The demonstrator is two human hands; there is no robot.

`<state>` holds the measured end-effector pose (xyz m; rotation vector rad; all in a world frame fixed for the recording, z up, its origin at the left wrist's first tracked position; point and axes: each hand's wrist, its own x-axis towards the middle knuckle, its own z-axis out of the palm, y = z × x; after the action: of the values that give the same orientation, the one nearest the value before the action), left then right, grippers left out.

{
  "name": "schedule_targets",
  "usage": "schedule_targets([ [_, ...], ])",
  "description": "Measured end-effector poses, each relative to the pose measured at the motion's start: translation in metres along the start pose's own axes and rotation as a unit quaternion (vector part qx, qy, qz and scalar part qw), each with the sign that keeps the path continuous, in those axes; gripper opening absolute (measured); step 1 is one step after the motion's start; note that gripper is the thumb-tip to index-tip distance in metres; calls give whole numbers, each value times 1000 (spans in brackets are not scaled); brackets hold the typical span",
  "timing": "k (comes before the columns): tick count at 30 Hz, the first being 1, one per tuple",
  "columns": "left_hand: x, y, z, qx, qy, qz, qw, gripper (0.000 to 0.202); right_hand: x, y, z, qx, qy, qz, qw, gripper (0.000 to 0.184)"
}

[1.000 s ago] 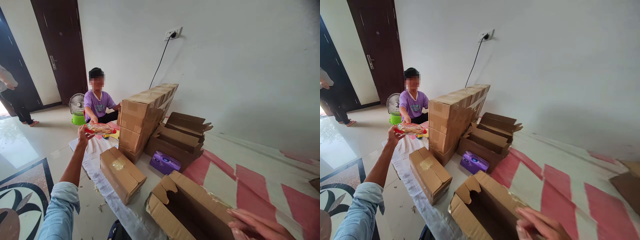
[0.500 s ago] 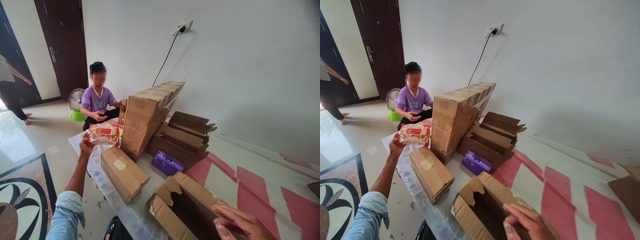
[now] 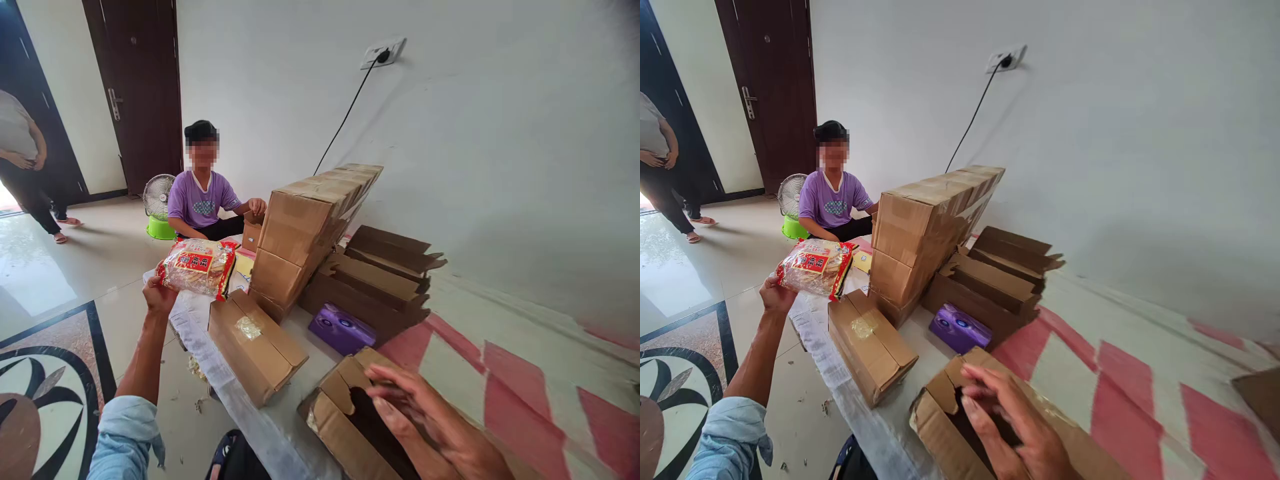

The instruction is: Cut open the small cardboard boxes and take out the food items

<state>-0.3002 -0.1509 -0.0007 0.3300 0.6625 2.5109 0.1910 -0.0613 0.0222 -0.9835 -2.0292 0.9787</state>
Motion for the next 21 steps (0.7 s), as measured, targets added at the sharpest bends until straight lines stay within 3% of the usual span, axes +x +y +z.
schedule_targets([
  [4, -14, 8, 9, -11, -2, -15, 1000, 33, 44, -31, 27, 165, -67, 56, 982, 68],
  [7, -31, 9, 13, -7, 1, -40, 999, 27, 75, -55, 55, 275, -145, 106, 945, 83],
  [10, -51, 8, 14, 7, 2, -77, 997, 28, 92, -72, 79, 355, -172, 150, 907, 87],
  [13, -71, 8, 15, 28, -15, -132, 991, 40, 87, -78, 97, 405, -191, 173, 877, 81],
  [16, -86, 6, 21, 55, -49, -186, 980, 54, 66, -78, 108, 411, -233, 159, 867, 69],
  [18, -96, 4, 27, 78, -52, -209, 973, 53, 50, -77, 109, 409, -245, 131, 869, 59],
  [21, -117, -2, 37, 106, -57, -207, 971, 45, 33, -77, 105, 394, -198, 80, 894, 49],
])
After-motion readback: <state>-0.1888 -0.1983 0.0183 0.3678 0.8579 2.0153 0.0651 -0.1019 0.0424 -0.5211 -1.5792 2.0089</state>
